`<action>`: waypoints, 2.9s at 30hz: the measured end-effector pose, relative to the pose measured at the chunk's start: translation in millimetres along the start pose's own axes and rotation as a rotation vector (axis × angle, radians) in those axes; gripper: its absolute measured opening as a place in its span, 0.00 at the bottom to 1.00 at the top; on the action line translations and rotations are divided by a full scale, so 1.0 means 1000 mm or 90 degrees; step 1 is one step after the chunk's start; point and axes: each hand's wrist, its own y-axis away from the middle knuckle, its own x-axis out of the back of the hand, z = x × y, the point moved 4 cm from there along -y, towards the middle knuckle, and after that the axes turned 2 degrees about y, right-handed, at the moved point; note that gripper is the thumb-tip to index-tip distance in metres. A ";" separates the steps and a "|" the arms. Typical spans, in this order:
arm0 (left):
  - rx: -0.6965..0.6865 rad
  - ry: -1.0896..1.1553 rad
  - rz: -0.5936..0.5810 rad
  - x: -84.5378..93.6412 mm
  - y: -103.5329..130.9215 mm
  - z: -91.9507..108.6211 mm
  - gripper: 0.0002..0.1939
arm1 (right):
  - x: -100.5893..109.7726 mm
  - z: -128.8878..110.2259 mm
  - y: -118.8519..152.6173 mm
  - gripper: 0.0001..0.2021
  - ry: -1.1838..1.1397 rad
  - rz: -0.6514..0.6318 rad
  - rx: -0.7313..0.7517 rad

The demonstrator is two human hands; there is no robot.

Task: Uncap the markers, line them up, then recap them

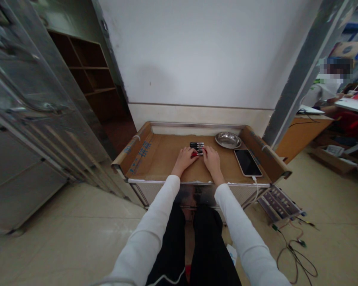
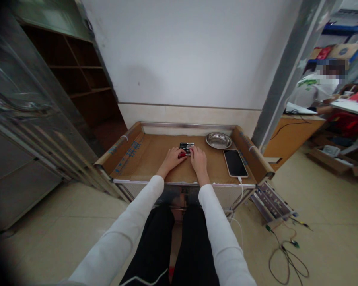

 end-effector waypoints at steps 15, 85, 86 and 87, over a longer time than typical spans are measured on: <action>-0.018 0.055 0.058 0.004 0.000 0.001 0.08 | 0.006 0.007 0.002 0.15 0.062 -0.029 -0.088; -0.011 0.064 0.036 -0.008 -0.004 -0.010 0.09 | -0.013 0.004 0.000 0.10 0.048 -0.086 0.035; -0.013 0.063 0.037 -0.008 -0.004 -0.010 0.09 | -0.013 0.004 0.000 0.10 0.049 -0.084 0.034; -0.014 0.063 0.038 -0.009 -0.005 -0.010 0.09 | -0.013 0.003 0.000 0.10 0.048 -0.084 0.034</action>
